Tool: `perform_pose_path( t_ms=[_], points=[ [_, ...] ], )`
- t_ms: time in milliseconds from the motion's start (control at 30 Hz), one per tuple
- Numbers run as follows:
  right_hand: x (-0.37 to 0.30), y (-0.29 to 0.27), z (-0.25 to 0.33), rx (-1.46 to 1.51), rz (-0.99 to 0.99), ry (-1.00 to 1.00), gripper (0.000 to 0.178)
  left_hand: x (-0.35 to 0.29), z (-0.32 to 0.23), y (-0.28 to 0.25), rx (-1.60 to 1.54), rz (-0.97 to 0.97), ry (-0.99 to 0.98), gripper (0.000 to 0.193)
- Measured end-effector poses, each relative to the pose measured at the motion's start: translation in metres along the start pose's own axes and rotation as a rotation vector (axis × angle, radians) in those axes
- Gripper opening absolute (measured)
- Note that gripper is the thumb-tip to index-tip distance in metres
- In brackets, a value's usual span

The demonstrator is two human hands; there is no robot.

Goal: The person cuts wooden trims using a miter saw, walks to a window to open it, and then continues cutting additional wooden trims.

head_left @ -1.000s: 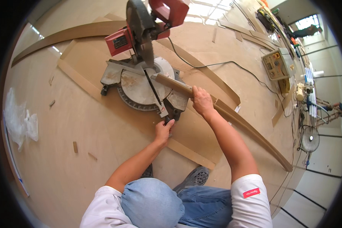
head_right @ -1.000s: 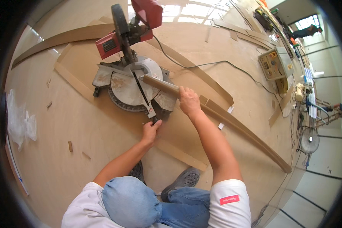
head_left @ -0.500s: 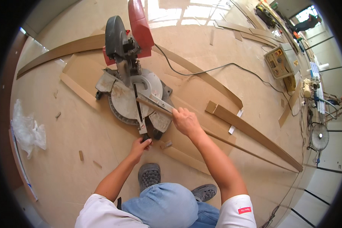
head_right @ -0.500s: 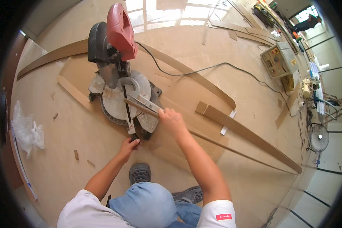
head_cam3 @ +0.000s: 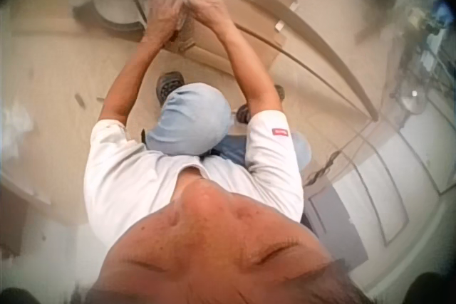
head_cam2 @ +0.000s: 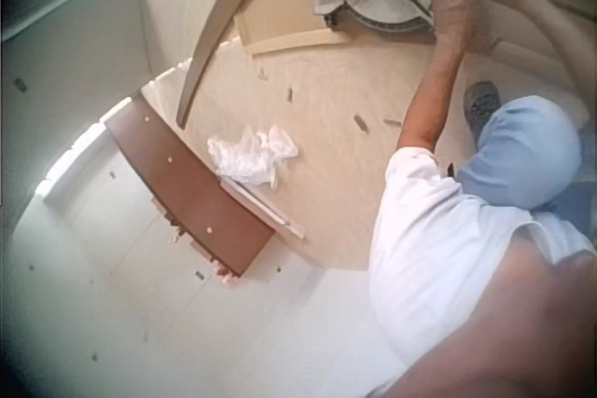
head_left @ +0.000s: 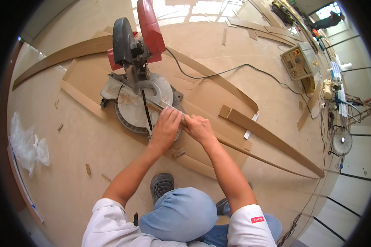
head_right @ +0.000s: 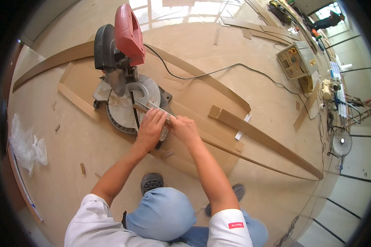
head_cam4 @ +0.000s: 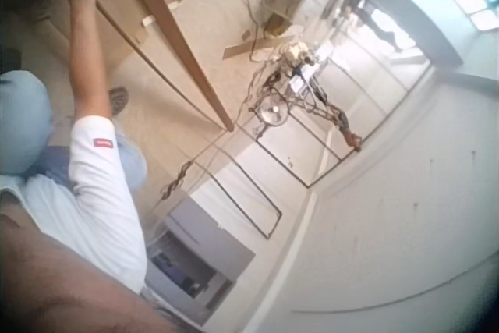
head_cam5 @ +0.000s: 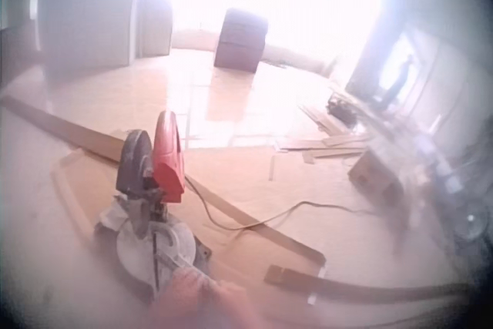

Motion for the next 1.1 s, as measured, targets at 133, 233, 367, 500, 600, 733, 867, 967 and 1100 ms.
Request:
perform_pose_path(
  t_ms=[133, 233, 367, 500, 600, 733, 867, 967, 1100],
  points=[
    [0.001, -0.005, -0.008, 0.002, 0.018, 0.019, 0.03, 0.018, 0.046, 0.035, -0.109, 0.375, 0.129, 0.015],
    [0.0, 0.004, -0.004, -0.019, 0.018, 0.057, 0.038, 0.019, 0.054, 0.037, -0.147, 0.343, 0.252, 0.006],
    [0.001, 0.01, 0.005, -0.075, 0.107, 0.066, 0.037, 0.012, 0.057, 0.032, -0.16, 0.309, 0.24, 0.006],
    [0.002, 0.0, 0.007, -0.015, 0.062, 0.007, 0.035, 0.013, 0.058, 0.034, -0.147, 0.27, 0.277, 0.009],
    [0.002, -0.003, 0.009, -0.035, 0.091, 0.061, 0.031, 0.014, 0.056, 0.035, -0.135, 0.324, 0.265, 0.009],
    [0.006, -0.003, 0.016, -0.082, 0.093, 0.027, 0.03, 0.009, 0.063, 0.03, -0.131, 0.282, 0.231, 0.01],
    [0.008, -0.002, 0.017, -0.091, 0.012, -0.043, 0.025, 0.009, 0.06, 0.029, -0.1, 0.263, 0.232, 0.011],
    [0.011, -0.003, 0.016, -0.066, 0.003, -0.046, 0.023, 0.011, 0.06, 0.027, -0.092, 0.246, 0.229, 0.011],
    [0.02, 0.005, 0.017, -0.059, -0.03, -0.057, 0.029, 0.014, 0.072, 0.028, -0.102, 0.307, 0.226, 0.011]
  ],
)
Point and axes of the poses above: each hand's wrist, its own x-axis towards the middle knuckle, its own y-axis out of the palm, z = x × y, the point moved 3 cm from there along x, towards the middle knuckle, and after that the axes turned 3 degrees about -x, right-handed, at the moved point
